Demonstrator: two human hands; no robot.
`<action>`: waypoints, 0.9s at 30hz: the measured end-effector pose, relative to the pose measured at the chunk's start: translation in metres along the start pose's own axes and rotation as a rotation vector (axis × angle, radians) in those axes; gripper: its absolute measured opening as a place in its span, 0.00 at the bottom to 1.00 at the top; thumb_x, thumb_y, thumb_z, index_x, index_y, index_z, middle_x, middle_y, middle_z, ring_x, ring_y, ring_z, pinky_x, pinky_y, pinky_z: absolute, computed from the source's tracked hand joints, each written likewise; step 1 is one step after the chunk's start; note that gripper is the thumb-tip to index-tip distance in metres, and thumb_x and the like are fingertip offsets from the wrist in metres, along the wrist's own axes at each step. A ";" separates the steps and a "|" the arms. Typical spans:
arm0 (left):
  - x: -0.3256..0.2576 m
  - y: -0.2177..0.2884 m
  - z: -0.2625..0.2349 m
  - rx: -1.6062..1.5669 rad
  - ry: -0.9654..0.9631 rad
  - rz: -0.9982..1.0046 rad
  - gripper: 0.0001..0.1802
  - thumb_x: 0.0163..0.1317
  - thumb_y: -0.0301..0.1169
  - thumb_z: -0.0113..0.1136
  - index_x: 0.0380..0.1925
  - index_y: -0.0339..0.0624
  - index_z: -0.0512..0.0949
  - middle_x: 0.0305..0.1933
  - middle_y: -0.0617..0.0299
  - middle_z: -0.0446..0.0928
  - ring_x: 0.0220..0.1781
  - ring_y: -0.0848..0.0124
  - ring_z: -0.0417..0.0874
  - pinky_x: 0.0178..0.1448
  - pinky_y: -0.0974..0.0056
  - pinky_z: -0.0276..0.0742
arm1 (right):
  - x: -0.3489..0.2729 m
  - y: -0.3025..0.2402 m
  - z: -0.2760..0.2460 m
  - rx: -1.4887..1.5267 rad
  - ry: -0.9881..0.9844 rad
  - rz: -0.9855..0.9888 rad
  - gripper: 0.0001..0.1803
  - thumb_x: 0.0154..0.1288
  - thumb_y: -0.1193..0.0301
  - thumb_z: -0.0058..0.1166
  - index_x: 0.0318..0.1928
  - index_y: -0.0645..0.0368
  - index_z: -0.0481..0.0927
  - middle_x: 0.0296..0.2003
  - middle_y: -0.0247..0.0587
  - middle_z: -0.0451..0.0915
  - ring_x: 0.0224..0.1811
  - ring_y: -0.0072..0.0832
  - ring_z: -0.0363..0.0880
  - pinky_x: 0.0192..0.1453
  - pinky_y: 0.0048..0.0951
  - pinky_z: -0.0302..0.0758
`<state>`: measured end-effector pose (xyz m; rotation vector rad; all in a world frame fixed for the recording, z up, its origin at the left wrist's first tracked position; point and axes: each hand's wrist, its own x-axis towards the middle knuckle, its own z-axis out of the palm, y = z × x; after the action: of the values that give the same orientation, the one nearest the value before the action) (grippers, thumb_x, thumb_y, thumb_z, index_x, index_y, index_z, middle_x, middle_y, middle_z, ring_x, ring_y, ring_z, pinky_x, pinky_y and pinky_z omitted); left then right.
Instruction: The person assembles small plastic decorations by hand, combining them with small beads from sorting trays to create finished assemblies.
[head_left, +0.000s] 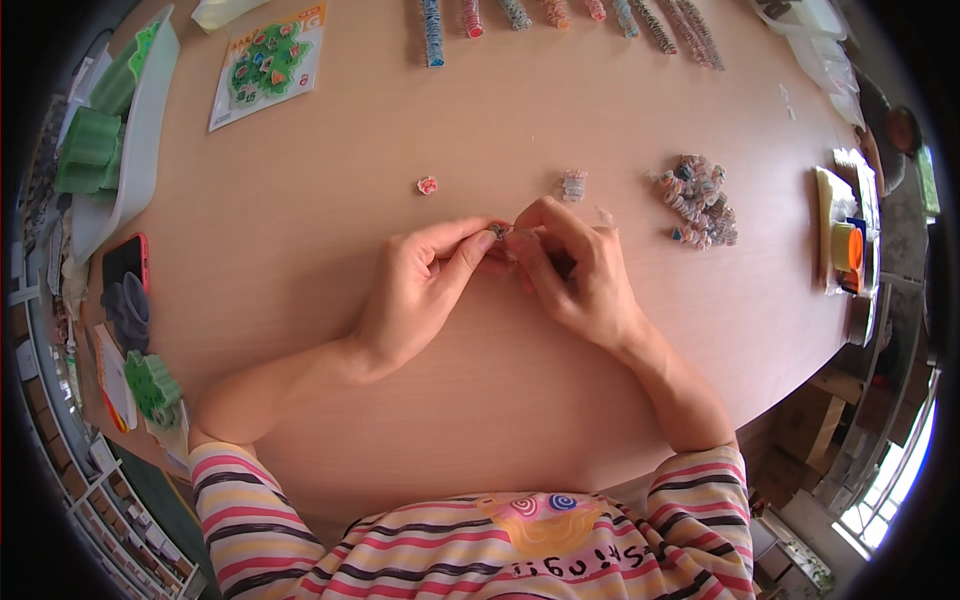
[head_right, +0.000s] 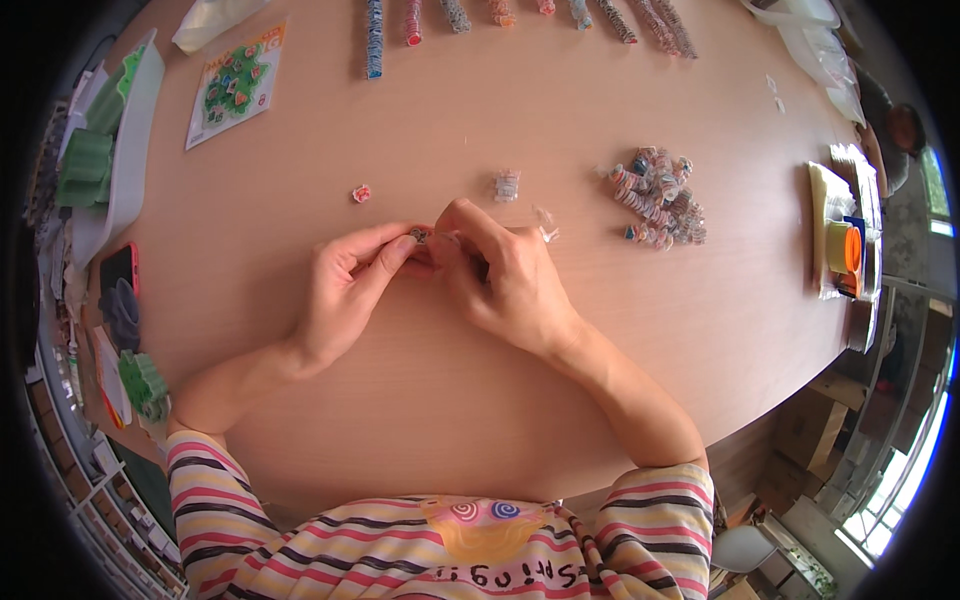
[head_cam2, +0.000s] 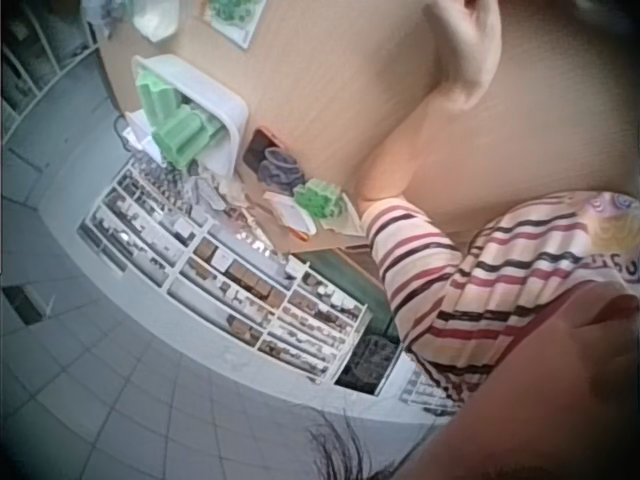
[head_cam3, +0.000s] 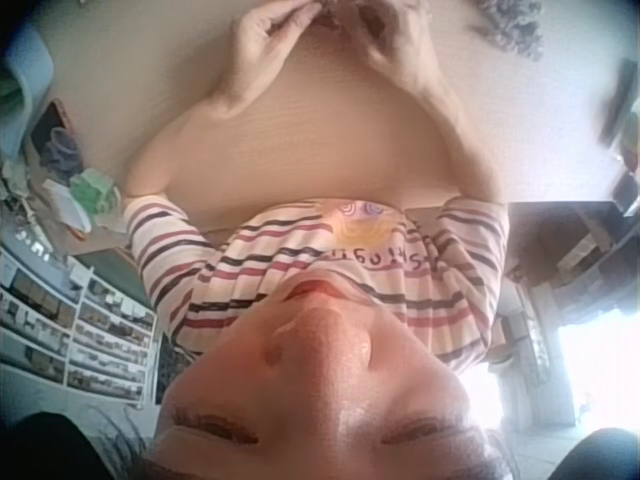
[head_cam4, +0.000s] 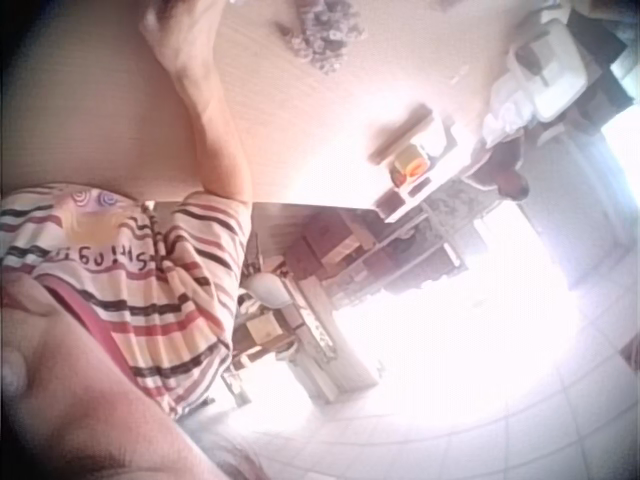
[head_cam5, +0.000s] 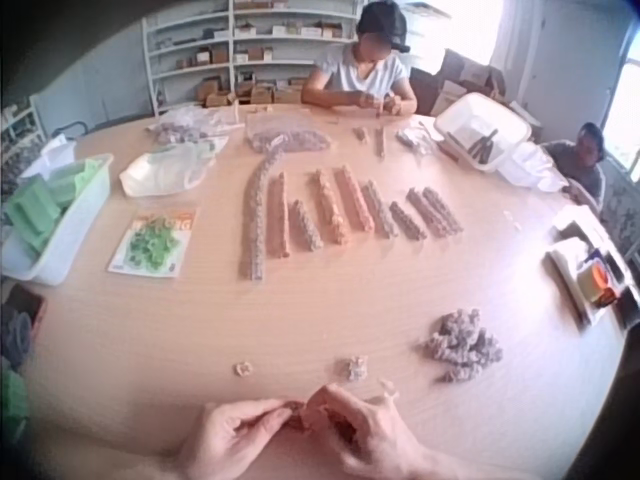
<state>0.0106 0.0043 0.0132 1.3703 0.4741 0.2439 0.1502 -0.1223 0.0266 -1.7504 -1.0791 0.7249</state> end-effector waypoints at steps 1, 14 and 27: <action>0.000 -0.001 0.000 0.017 0.007 0.011 0.14 0.75 0.26 0.51 0.51 0.26 0.79 0.41 0.57 0.85 0.43 0.75 0.86 0.49 0.71 0.80 | 0.000 -0.001 0.000 -0.018 0.001 -0.024 0.01 0.67 0.78 0.54 0.37 0.63 0.76 0.20 0.42 0.79 0.17 0.25 0.76 0.22 0.27 0.68; 0.003 -0.003 -0.004 -0.117 -0.062 0.002 0.16 0.76 0.29 0.49 0.55 0.30 0.77 0.48 0.54 0.83 0.48 0.72 0.84 0.57 0.68 0.82 | -0.009 0.003 -0.005 0.005 -0.037 -0.009 0.07 0.66 0.76 0.57 0.44 0.62 0.78 0.21 0.43 0.80 0.17 0.33 0.78 0.23 0.34 0.71; 0.000 0.000 -0.001 -0.032 -0.019 0.028 0.18 0.76 0.31 0.50 0.57 0.29 0.77 0.49 0.56 0.83 0.49 0.72 0.84 0.58 0.69 0.79 | -0.005 0.001 0.006 -0.944 0.248 -0.666 0.16 0.55 0.75 0.60 0.46 0.62 0.79 0.26 0.30 0.79 0.22 0.22 0.79 0.22 0.24 0.73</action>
<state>0.0101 0.0047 0.0133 1.3478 0.4338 0.2600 0.1438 -0.1251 0.0231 -1.9277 -1.8482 -0.4960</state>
